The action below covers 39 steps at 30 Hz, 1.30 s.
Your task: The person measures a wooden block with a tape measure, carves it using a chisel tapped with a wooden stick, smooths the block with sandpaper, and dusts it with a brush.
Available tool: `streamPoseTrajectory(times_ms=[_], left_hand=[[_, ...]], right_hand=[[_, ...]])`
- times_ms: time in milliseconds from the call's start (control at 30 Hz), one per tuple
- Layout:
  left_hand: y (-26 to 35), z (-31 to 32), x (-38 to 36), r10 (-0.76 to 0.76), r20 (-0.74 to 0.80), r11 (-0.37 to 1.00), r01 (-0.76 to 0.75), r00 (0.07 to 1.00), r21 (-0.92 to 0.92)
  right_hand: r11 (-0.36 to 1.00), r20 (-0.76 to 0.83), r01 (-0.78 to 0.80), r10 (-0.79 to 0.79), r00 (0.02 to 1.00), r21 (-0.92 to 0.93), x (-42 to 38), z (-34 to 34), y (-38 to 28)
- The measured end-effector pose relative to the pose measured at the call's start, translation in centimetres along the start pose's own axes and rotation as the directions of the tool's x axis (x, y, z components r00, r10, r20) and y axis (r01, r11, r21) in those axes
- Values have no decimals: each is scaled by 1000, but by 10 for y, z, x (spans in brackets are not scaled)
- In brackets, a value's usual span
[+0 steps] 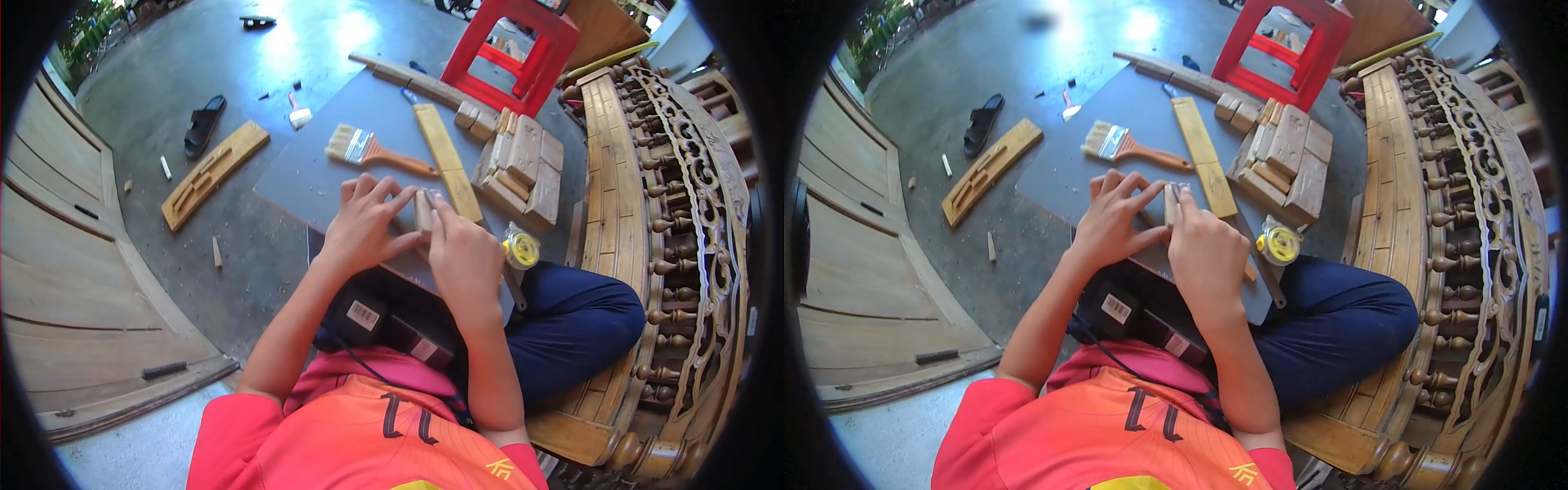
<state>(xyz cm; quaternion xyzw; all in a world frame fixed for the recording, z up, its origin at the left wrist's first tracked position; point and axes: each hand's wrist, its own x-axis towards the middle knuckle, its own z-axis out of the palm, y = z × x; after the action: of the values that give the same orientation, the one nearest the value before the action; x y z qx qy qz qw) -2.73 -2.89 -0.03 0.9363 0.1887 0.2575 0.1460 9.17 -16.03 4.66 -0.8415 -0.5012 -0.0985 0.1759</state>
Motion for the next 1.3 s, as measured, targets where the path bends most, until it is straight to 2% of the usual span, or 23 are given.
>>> streamPoseTrajectory(times_ms=[233, 333, 433, 567, 733, 833, 967, 1067, 1167, 1300], left_hand=[[-2, 4, 1, 16, -9, 1000, -16, 1000, 23], [-2, 3, 1, 5, 4, 1000, -5, 1000, 19], [-3, 6, 1, 10, -16, 1000, -10, 1000, 13], [-5, 7, -1, 5, -25, 1000, -6, 1000, -12], [-7, 9, 0, 2, -50, 1000, -2, 999, 2], [-9, 11, 0, 0, -37, 1000, -2, 999, -31], [-10, 13, -2, 17, -72, 1000, -16, 997, 12], [-10, 10, 0, 23, -60, 1000, -22, 998, 14], [-11, 11, -3, -2, -36, 1000, 1, 999, -22], [-11, 13, 1, 28, -67, 1000, -28, 997, 3]], right_hand=[[998, -61, 30, -34, 998, -62, 19, 28, 4], [998, -15, 5, -6, 1000, -69, -7, 5, -5], [996, -33, 25, -28, 999, -89, -24, -1, -8], [994, -31, 26, -29, 999, -105, 12, 20, -3], [990, -49, 26, -33, 998, -138, -7, 7, -8], [991, -62, 33, -42, 997, -128, -3, 10, -2], [994, 45, 26, -21, 999, -106, 32, 20, -1], [998, -4, 33, -33, 999, -48, 8, 9, 2], [998, 37, -42, 44, 998, -53, -2, -4, 4], [999, 54, 23, -21, 998, -37, 35, 22, 10]])
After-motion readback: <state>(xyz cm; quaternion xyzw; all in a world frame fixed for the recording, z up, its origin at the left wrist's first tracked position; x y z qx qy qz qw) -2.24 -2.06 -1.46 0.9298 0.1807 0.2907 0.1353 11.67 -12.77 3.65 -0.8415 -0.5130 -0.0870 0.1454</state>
